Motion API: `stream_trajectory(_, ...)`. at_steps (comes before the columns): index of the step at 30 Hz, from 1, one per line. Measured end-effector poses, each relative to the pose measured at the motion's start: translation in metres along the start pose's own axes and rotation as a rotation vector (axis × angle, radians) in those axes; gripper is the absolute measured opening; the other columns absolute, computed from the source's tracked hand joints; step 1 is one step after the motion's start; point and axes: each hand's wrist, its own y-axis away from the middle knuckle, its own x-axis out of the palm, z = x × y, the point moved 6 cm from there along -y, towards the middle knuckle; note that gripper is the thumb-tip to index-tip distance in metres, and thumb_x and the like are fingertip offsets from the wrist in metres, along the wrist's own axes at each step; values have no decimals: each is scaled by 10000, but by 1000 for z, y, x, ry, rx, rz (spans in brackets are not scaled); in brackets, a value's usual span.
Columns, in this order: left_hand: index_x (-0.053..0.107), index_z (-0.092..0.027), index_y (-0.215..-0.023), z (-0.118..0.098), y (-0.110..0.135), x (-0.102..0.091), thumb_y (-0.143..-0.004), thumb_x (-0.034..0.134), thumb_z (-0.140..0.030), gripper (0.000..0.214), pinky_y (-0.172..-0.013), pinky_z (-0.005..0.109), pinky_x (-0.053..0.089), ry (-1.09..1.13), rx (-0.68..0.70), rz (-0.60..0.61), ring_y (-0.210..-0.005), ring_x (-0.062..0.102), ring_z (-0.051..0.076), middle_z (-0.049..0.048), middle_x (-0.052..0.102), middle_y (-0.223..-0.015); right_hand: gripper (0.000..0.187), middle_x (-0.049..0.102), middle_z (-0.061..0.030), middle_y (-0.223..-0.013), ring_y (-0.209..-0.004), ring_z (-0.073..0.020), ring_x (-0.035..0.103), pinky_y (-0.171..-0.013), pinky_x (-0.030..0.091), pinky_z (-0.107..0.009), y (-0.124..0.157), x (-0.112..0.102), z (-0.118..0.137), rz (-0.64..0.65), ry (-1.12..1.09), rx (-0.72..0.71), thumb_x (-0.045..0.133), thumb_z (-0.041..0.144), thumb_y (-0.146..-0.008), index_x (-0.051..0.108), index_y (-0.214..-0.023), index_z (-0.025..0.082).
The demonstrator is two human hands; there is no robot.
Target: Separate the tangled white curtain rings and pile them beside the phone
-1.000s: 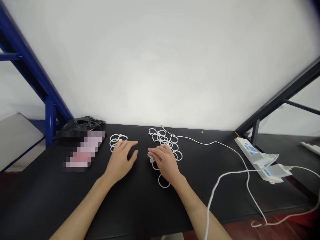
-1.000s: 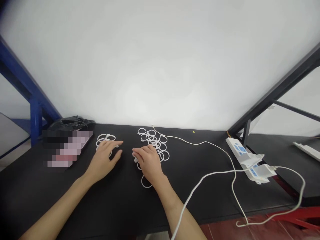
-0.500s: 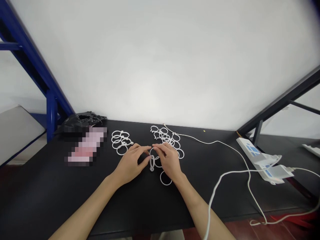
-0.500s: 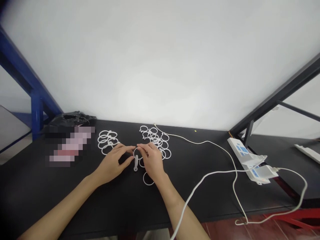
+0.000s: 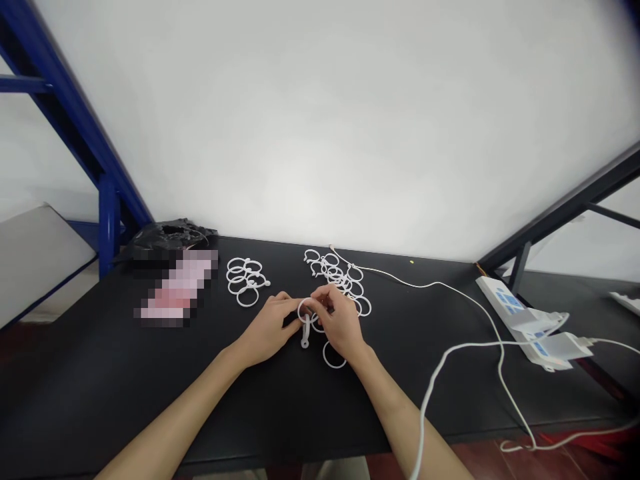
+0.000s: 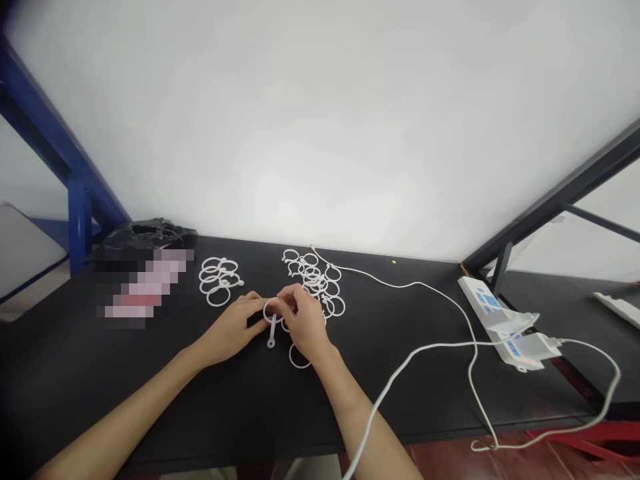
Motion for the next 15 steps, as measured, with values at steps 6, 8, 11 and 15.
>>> stream_trajectory(6,689,-239,-924,15,-2,-17,-924,493,-307,207,-795,333,458,-13,-143,-197,-804,593,188,-3,686,-825,130,647,6,-747,-628,-124,558,-613,450,-256,-1,-4,9,-43,21,-84,677,335,-868,666,-843,208)
stream_trajectory(8,670,-226,-964,23,0,-25,-896,512,-295,186,-793,338,455,-52,-226,-284,-791,600,191,-3,681,-808,103,648,-2,-779,-652,-125,551,-635,452,-259,-2,-6,12,-66,35,-108,666,306,-877,694,-879,207)
stream_trajectory(11,626,-216,-1047,33,3,-32,-849,531,-261,225,-771,339,451,-96,-341,-358,-788,607,203,-17,650,-743,98,636,-8,-824,-685,-126,551,-660,459,-263,-3,-5,14,-46,30,-117,651,259,-885,718,-940,212)
stream_trajectory(15,602,-212,-1089,36,5,-35,-818,527,-238,282,-788,356,447,-145,-425,-348,-758,620,210,-37,607,-663,107,639,-14,-866,-721,-129,566,-677,468,-266,-3,-2,14,0,1,-144,632,223,-894,726,-943,222)
